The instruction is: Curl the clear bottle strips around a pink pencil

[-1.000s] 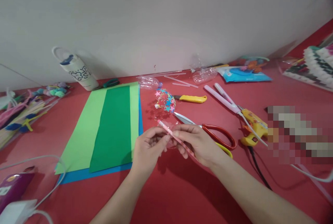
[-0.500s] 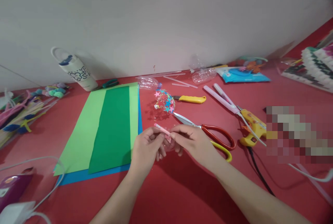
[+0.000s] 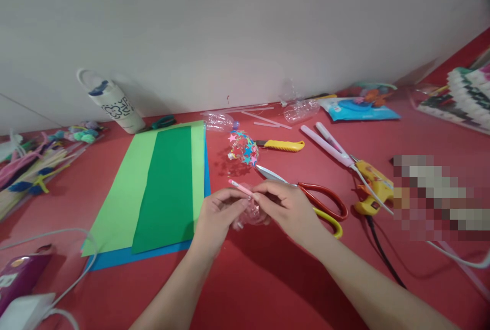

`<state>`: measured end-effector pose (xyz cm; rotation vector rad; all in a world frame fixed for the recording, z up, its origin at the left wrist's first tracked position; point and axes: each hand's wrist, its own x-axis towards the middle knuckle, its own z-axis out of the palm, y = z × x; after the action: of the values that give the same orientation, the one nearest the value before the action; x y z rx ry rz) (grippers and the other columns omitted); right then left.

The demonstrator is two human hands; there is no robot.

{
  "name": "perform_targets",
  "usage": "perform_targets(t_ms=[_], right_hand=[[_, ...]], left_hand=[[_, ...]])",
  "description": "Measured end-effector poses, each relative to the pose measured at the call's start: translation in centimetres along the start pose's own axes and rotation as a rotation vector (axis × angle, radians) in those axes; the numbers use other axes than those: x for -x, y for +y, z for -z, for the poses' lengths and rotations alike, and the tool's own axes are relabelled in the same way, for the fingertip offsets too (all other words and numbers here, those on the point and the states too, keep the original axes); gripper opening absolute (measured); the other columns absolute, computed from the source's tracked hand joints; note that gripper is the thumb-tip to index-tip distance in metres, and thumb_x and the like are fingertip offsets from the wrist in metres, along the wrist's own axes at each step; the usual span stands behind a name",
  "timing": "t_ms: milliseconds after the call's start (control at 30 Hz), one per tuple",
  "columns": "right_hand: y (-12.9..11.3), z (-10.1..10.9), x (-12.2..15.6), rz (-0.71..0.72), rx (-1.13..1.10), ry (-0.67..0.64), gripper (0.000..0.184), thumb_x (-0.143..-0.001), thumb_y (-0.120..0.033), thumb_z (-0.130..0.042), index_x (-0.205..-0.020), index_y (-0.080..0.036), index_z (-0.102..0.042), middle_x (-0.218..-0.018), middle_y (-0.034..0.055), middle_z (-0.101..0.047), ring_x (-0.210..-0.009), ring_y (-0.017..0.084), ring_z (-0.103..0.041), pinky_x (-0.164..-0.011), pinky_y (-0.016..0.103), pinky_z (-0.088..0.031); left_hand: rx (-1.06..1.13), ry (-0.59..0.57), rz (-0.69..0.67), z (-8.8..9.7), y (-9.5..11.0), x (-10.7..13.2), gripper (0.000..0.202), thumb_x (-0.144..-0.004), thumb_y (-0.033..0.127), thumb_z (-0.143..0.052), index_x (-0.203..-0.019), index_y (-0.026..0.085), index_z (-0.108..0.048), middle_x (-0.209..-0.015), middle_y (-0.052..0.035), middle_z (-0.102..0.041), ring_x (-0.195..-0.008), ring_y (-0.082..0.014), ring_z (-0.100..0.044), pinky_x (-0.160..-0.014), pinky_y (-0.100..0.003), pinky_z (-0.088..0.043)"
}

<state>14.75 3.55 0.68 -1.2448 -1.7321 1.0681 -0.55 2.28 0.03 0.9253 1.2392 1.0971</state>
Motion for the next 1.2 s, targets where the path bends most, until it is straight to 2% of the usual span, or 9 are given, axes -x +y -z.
perform_targets(t_ms=[233,400,600,700,867,933,1033,1200], right_hand=[[-0.1,-0.2,0.1,-0.14,-0.239,-0.059,0.013,-0.081,-0.022,-0.051,-0.075,-0.018,-0.061,-0.058,-0.0033,-0.058,-0.047,0.01,-0.055,-0.046,0.02,-0.045],[0.0,-0.2,0.1,-0.123,-0.165,-0.023,0.012,-0.081,-0.021,-0.053,-0.075,-0.019,-0.063,-0.058,-0.0027,-0.058,-0.049,0.011,-0.055,-0.049,0.022,-0.045],[0.1,-0.5,0.3,-0.15,-0.167,-0.051,0.013,-0.082,-0.023,-0.052,-0.075,-0.019,-0.062,-0.059,-0.0021,-0.058,-0.05,0.012,-0.055,-0.05,0.023,-0.045],[0.2,-0.5,0.2,-0.158,-0.158,-0.056,0.013,-0.083,-0.023,-0.051,-0.077,-0.018,-0.062,-0.06,-0.0018,-0.059,-0.051,0.012,-0.056,-0.051,0.023,-0.045],[0.1,-0.4,0.0,-0.086,-0.056,0.005,0.013,-0.081,-0.018,-0.053,-0.073,-0.018,-0.063,-0.062,-0.0015,-0.06,-0.056,0.012,-0.056,-0.053,0.022,-0.044],[0.1,-0.4,0.0,-0.109,-0.11,-0.003,0.012,-0.081,-0.019,-0.053,-0.074,-0.018,-0.063,-0.063,-0.0017,-0.061,-0.055,0.011,-0.057,-0.052,0.022,-0.045],[0.0,-0.5,0.0,-0.207,-0.277,-0.055,0.013,-0.081,-0.023,-0.052,-0.074,-0.019,-0.062,-0.058,-0.0028,-0.06,-0.047,0.011,-0.056,-0.046,0.021,-0.046],[0.0,-0.7,0.1,-0.298,-0.457,-0.08,0.016,-0.08,-0.029,-0.056,-0.071,-0.018,-0.062,-0.052,-0.003,-0.058,-0.044,0.01,-0.056,-0.043,0.021,-0.046]], left_hand=[[0.03,0.085,0.007,-0.4,0.2,0.2,0.013,-0.061,0.026,-0.072,-0.065,0.015,-0.066,-0.046,0.0051,-0.054,-0.038,-0.0035,-0.038,-0.037,-0.015,-0.03],[0.051,0.05,0.074,-0.2,0.2,0.0,0.015,-0.06,0.026,-0.074,-0.067,0.015,-0.067,-0.043,0.0066,-0.05,-0.036,-0.0034,-0.036,-0.037,-0.016,-0.029],[0.084,0.023,0.108,-0.1,0.1,-0.1,0.015,-0.062,0.026,-0.075,-0.066,0.014,-0.067,-0.052,0.0024,-0.058,-0.044,-0.0062,-0.047,-0.046,-0.019,-0.035],[0.082,0.016,0.11,0.0,0.2,-0.1,0.014,-0.061,0.025,-0.074,-0.065,0.013,-0.067,-0.05,0.0031,-0.057,-0.042,-0.0048,-0.043,-0.043,-0.018,-0.032],[0.072,0.046,0.096,-0.2,0.2,-0.1,0.015,-0.059,0.024,-0.075,-0.066,0.013,-0.067,-0.048,0.0049,-0.053,-0.04,-0.0033,-0.038,-0.041,-0.016,-0.029],[0.055,0.062,0.08,-0.3,0.1,0.0,0.015,-0.06,0.025,-0.074,-0.066,0.014,-0.067,-0.049,0.0041,-0.056,-0.041,-0.0049,-0.041,-0.042,-0.018,-0.032],[-0.02,0.118,-0.012,-0.7,0.0,0.3,0.012,-0.062,0.026,-0.071,-0.065,0.015,-0.066,-0.054,0.0023,-0.06,-0.047,-0.0078,-0.048,-0.047,-0.019,-0.037],[-0.14,0.148,-0.112,-1.1,0.0,0.7,0.008,-0.066,0.023,-0.066,-0.068,0.016,-0.065,-0.058,0.002,-0.061,-0.049,-0.0085,-0.048,-0.049,-0.02,-0.039]])
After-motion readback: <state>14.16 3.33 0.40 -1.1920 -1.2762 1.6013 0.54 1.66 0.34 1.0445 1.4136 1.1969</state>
